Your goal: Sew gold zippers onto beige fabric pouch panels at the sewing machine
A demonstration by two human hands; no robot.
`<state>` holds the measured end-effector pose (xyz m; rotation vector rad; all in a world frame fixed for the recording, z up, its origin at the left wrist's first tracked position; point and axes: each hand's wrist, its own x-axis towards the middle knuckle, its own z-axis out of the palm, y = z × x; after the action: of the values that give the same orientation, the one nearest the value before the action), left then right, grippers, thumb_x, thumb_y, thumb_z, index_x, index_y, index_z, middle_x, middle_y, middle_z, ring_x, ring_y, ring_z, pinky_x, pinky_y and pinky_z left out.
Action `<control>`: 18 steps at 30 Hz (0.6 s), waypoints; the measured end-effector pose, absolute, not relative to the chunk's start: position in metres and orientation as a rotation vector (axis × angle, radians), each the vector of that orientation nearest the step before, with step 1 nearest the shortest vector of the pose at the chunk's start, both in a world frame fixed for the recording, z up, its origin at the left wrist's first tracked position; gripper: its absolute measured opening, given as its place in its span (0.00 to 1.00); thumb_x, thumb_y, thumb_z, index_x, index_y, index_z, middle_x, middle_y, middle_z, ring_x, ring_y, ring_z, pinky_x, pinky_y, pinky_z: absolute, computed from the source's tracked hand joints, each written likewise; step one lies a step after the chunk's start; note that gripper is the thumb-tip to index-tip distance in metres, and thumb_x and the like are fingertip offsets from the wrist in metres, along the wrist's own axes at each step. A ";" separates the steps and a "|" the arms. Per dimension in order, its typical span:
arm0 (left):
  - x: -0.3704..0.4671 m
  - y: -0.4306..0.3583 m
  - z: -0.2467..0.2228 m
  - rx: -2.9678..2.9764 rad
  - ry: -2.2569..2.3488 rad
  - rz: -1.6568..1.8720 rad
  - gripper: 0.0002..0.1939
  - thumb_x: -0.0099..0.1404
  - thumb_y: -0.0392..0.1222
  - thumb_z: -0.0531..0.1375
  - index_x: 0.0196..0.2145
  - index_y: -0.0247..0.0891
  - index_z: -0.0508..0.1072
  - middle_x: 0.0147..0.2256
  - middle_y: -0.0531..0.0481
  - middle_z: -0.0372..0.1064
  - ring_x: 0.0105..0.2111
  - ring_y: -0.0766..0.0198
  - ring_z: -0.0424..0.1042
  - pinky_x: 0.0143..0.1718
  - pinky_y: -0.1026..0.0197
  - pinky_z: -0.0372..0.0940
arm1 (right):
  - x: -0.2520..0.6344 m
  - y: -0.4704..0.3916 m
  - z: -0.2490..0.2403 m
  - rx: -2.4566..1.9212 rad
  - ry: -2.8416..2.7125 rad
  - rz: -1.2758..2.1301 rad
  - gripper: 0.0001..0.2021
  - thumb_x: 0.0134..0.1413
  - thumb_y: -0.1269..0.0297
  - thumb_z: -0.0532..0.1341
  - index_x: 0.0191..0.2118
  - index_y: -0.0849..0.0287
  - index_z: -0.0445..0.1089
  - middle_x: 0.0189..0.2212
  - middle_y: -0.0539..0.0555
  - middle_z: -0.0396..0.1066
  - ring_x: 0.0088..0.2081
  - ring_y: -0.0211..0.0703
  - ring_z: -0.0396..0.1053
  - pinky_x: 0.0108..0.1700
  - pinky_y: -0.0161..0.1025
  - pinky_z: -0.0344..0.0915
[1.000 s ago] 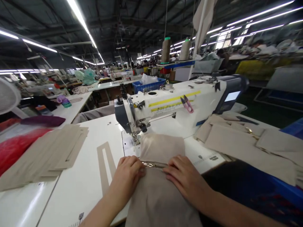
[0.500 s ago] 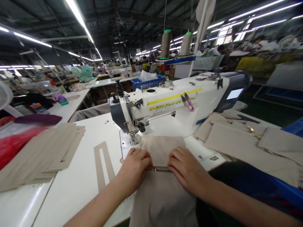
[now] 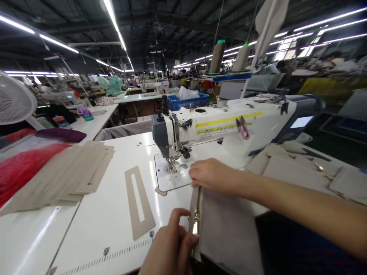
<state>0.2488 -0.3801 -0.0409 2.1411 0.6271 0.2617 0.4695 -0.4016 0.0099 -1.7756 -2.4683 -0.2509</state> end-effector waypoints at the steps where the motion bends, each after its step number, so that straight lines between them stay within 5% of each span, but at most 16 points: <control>1: 0.244 -0.372 -0.047 2.294 0.616 0.229 0.10 0.66 0.39 0.50 0.45 0.41 0.63 0.22 0.56 0.69 0.19 0.64 0.70 0.20 0.67 0.62 | 0.462 -0.382 -0.007 -1.671 -2.570 -0.228 0.05 0.53 0.69 0.62 0.28 0.62 0.69 0.28 0.54 0.72 0.32 0.43 0.68 0.32 0.35 0.62; 5: 0.241 -0.332 -0.050 2.831 0.442 0.207 0.24 0.59 0.46 0.61 0.53 0.43 0.65 0.45 0.43 0.71 0.43 0.51 0.72 0.44 0.51 0.66 | 0.448 -0.348 -0.045 -1.595 -2.530 -0.199 0.07 0.59 0.69 0.56 0.39 0.63 0.70 0.38 0.56 0.73 0.41 0.42 0.68 0.44 0.36 0.62; 8: 0.253 -0.312 -0.040 2.945 0.169 0.112 0.39 0.56 0.61 0.60 0.59 0.40 0.57 0.58 0.40 0.57 0.58 0.43 0.55 0.58 0.35 0.48 | 0.464 -0.379 -0.044 -1.896 -2.094 -0.344 0.12 0.60 0.70 0.52 0.46 0.66 0.68 0.44 0.61 0.70 0.46 0.47 0.66 0.48 0.42 0.61; 13: 0.262 -0.307 -0.038 2.964 0.134 0.070 0.35 0.62 0.63 0.51 0.61 0.41 0.53 0.59 0.44 0.56 0.60 0.44 0.50 0.59 0.31 0.29 | 0.500 -0.459 -0.049 -2.704 -1.305 -0.192 0.21 0.58 0.50 0.51 0.25 0.61 0.69 0.24 0.60 0.71 0.29 0.54 0.69 0.32 0.45 0.61; 18: 0.263 -0.309 -0.047 3.039 0.076 0.113 0.32 0.65 0.57 0.50 0.63 0.44 0.48 0.63 0.47 0.45 0.62 0.45 0.43 0.60 0.31 0.34 | 0.495 -0.453 -0.065 -2.299 -1.221 0.071 0.12 0.55 0.57 0.54 0.27 0.57 0.66 0.27 0.52 0.71 0.31 0.45 0.69 0.35 0.39 0.61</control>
<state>0.2628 -0.3093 -0.0467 3.0388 0.0758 0.1126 0.4946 -0.4529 -0.0646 -2.2986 -1.2214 0.0711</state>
